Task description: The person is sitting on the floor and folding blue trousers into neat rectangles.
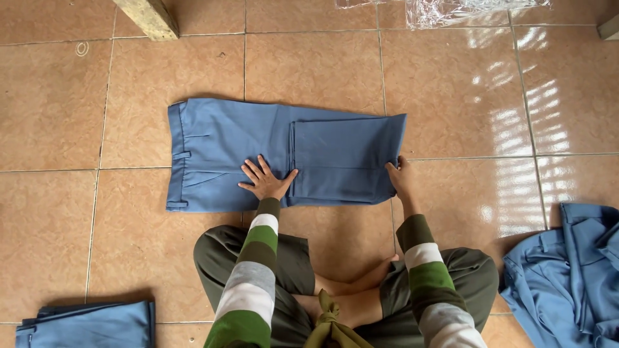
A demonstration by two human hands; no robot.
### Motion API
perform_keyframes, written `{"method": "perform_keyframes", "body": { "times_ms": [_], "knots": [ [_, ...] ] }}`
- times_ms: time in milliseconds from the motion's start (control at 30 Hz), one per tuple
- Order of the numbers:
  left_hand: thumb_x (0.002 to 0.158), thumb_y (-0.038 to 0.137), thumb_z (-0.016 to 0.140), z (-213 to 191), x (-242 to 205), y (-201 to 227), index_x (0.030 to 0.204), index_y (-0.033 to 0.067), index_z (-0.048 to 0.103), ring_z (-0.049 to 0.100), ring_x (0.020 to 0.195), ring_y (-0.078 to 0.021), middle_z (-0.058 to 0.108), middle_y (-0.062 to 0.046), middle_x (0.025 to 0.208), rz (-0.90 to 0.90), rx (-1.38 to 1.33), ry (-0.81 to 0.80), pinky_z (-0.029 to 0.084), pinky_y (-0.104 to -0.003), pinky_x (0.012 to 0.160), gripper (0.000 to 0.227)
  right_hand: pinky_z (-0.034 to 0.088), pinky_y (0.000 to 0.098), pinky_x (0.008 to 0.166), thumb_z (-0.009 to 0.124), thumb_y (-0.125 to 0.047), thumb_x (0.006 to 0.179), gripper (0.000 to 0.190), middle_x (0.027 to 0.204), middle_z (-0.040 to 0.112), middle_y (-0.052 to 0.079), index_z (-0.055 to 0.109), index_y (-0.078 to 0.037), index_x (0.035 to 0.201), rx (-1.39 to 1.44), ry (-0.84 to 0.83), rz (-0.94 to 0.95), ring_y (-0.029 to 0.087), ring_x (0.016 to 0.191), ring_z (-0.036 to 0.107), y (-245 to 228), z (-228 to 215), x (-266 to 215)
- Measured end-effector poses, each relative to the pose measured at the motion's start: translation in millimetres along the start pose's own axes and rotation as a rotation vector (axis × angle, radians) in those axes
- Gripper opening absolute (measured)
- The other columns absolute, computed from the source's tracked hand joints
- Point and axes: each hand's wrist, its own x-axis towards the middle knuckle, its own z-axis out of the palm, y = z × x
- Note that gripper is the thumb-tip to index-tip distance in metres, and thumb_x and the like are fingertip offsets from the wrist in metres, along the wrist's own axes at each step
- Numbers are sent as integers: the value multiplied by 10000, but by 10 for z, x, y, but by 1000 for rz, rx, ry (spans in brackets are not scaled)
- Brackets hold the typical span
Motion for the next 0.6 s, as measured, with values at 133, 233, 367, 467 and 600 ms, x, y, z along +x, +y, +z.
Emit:
{"method": "perform_keyframes", "body": {
  "times_ms": [133, 233, 367, 467, 600],
  "knots": [
    [723, 991, 361, 31, -136, 250, 1626, 97, 114, 5, 1539, -485, 57, -306, 1660, -4, -10, -47, 93, -845, 1026, 1294, 577, 475, 697, 691, -340, 881, 287, 1230, 599, 186, 597, -104, 1015, -404, 74, -260, 417, 884, 696, -174, 365, -179],
    [748, 989, 319, 71, -292, 493, 1630, 94, 61, -58, 1537, -490, 5, -305, 1661, -11, -11, -120, 50, -851, 1040, 1283, 583, 567, 769, 641, -148, 901, 208, 1536, 339, 244, 498, -70, 1031, -432, 16, -326, 512, 903, 689, -676, 437, -772],
    [772, 948, 344, 56, -483, 772, 1625, 97, 40, -102, 1532, -489, -32, -301, 1659, -11, -38, -165, 38, -846, 1046, 1242, 615, 507, 714, 585, -45, 934, 348, 1635, 234, 227, 395, -102, 1220, -612, -31, -340, 445, 826, 721, -609, 549, -911],
    [771, 941, 348, 7, -597, 958, 1626, 98, 26, -113, 1532, -487, -46, -300, 1659, 3, -47, -207, 63, -836, 1052, 1244, 623, 507, 774, 537, -70, 954, 636, 1691, 176, 132, 254, -210, 1506, -735, -37, -267, 418, 917, 730, -596, 397, -910],
    [776, 953, 312, -110, -816, 1264, 1626, 89, 28, -106, 1536, -477, -51, -300, 1660, 42, -151, -295, 80, -816, 1064, 1245, 621, 507, 736, 473, -74, 957, 775, 1695, 197, 122, 188, -283, 1647, -886, -2, -230, 420, 929, 738, -513, 13, -844]
  ]
}}
